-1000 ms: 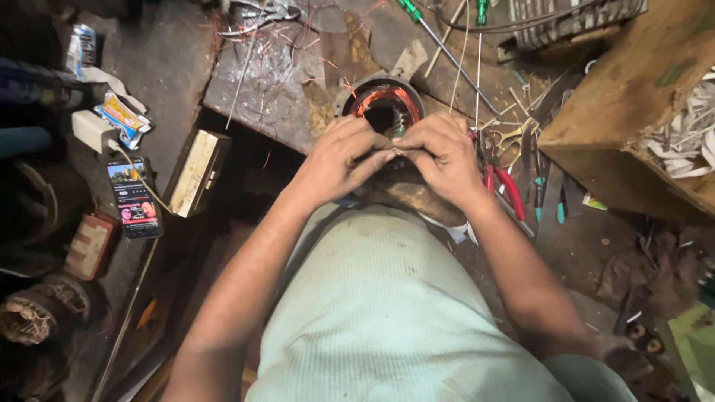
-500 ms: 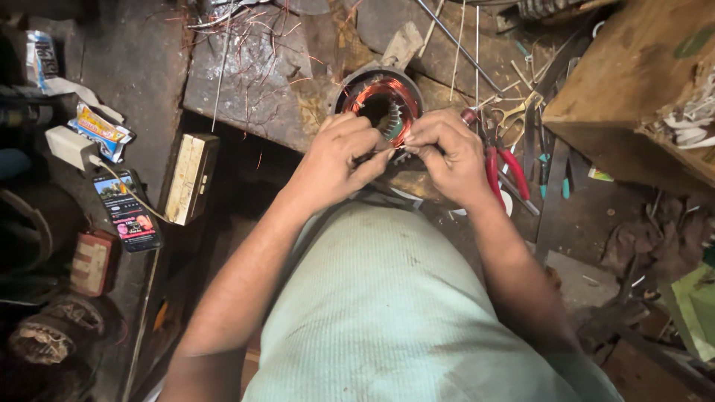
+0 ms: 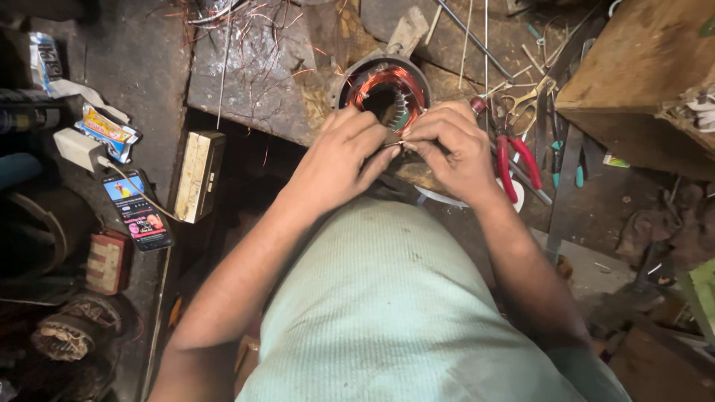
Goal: The person works on a motor stator, using pliers to adjust copper windings and a wooden stick to push and arrange the wires inside the slots. The person also uses a knife to scrape or trim material from the stator. The work continues with repeated adjustments of the windings.
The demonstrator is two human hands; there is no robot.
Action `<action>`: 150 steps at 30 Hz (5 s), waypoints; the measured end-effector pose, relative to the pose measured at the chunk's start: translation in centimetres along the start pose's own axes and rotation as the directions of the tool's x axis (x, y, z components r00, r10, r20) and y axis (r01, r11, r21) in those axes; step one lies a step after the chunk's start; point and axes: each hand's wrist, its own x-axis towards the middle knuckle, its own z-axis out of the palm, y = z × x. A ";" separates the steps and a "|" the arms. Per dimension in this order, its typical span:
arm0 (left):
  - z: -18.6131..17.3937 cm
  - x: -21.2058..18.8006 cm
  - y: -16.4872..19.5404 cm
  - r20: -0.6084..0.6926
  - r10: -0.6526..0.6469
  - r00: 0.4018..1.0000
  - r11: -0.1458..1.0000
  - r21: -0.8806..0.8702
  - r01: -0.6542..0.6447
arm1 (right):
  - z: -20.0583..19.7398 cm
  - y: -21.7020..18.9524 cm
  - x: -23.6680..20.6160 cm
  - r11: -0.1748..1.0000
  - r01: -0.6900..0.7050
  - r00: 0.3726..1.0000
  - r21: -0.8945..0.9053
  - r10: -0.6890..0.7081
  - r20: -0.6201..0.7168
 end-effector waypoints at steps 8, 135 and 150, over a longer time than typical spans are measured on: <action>0.2 -1.0 0.5 -0.110 -0.013 0.994 1.000 0.017 0.015 | 0.3 -0.9 0.2 0.997 0.006 0.998 -0.083 -0.010 -0.056; 14.3 -4.7 -2.5 -0.463 -0.514 0.722 0.853 -0.368 0.371 | -1.9 10.4 -9.2 0.561 -0.115 0.993 -0.819 0.096 -0.074; 13.7 -2.0 -4.0 -0.588 -0.578 0.567 0.761 -0.640 0.112 | -1.1 5.4 -4.3 0.913 -0.404 0.910 0.057 0.395 0.126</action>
